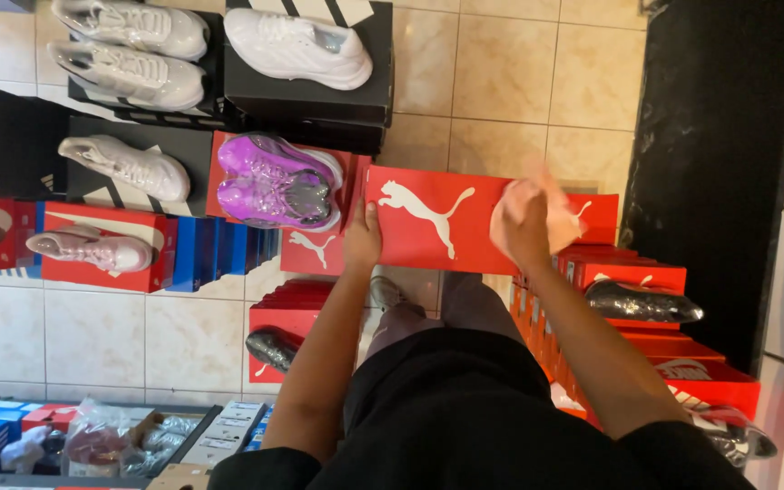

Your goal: Cleaning shoes with a cloth and placing them into shoe boxes

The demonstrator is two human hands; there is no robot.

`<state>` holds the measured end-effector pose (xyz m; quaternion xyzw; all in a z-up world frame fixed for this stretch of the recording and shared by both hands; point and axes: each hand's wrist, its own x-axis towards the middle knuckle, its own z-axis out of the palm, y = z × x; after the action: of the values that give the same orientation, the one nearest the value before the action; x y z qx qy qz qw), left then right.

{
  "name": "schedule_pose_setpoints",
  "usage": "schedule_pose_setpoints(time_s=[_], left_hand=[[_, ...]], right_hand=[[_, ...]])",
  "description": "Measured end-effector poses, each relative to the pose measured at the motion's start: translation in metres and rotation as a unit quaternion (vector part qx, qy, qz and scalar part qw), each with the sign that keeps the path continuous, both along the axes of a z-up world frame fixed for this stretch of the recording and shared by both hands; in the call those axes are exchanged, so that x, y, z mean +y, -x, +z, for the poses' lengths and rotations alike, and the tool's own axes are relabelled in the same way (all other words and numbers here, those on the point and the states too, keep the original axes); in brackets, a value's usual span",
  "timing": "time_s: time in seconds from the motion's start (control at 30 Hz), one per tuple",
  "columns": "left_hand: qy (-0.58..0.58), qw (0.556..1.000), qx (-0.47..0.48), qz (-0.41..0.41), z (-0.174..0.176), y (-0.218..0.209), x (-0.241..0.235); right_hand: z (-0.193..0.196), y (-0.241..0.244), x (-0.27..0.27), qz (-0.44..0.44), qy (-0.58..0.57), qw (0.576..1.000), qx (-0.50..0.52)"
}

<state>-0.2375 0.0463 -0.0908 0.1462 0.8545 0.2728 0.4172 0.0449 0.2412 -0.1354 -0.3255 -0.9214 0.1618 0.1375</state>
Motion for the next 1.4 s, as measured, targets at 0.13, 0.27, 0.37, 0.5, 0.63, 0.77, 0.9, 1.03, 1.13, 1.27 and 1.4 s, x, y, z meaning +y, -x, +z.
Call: schedule_pose_setpoints(time_s=[0.13,0.27,0.37,0.5,0.63,0.77,0.9,1.03,1.13,1.27,1.4], left_hand=[[0.033,0.999,0.011,0.0,-0.003,0.0,0.004],[0.031,0.999,0.011,0.014,-0.016,0.0,0.007],[0.031,0.999,0.01,0.011,-0.03,0.001,0.007],[0.022,0.999,0.023,0.003,-0.025,-0.001,0.002],[0.015,0.999,0.044,-0.018,-0.022,-0.001,-0.002],[-0.002,0.999,0.045,-0.025,-0.032,-0.001,-0.005],[0.012,0.999,0.013,-0.029,-0.043,0.005,-0.005],[-0.015,0.998,-0.043,-0.036,-0.068,0.012,-0.01],[-0.127,0.992,0.003,-0.024,0.019,0.017,-0.008],[-0.386,0.888,0.24,-0.066,0.087,0.005,-0.056],[-0.5,0.823,0.095,-0.25,0.101,-0.038,-0.098]], right_hand=[[-0.04,-0.006,0.013,-0.375,0.438,0.78,0.244],[0.002,-0.01,-0.049,-0.428,0.453,0.764,0.167],[0.061,-0.017,-0.096,-0.446,0.506,0.717,0.177],[0.041,-0.011,-0.124,-0.519,0.553,0.562,0.331],[0.044,0.036,-0.141,-0.548,0.597,0.367,0.457],[0.05,0.094,-0.178,-0.536,0.659,0.366,0.38],[0.058,0.162,-0.213,-0.444,0.742,0.345,0.365],[0.032,0.166,-0.25,-0.272,0.81,0.329,0.402],[0.034,0.138,-0.234,-0.217,0.823,0.432,0.298],[0.082,0.092,-0.219,-0.27,0.762,0.578,0.112],[0.186,0.099,-0.182,-0.243,0.826,0.463,0.209]])
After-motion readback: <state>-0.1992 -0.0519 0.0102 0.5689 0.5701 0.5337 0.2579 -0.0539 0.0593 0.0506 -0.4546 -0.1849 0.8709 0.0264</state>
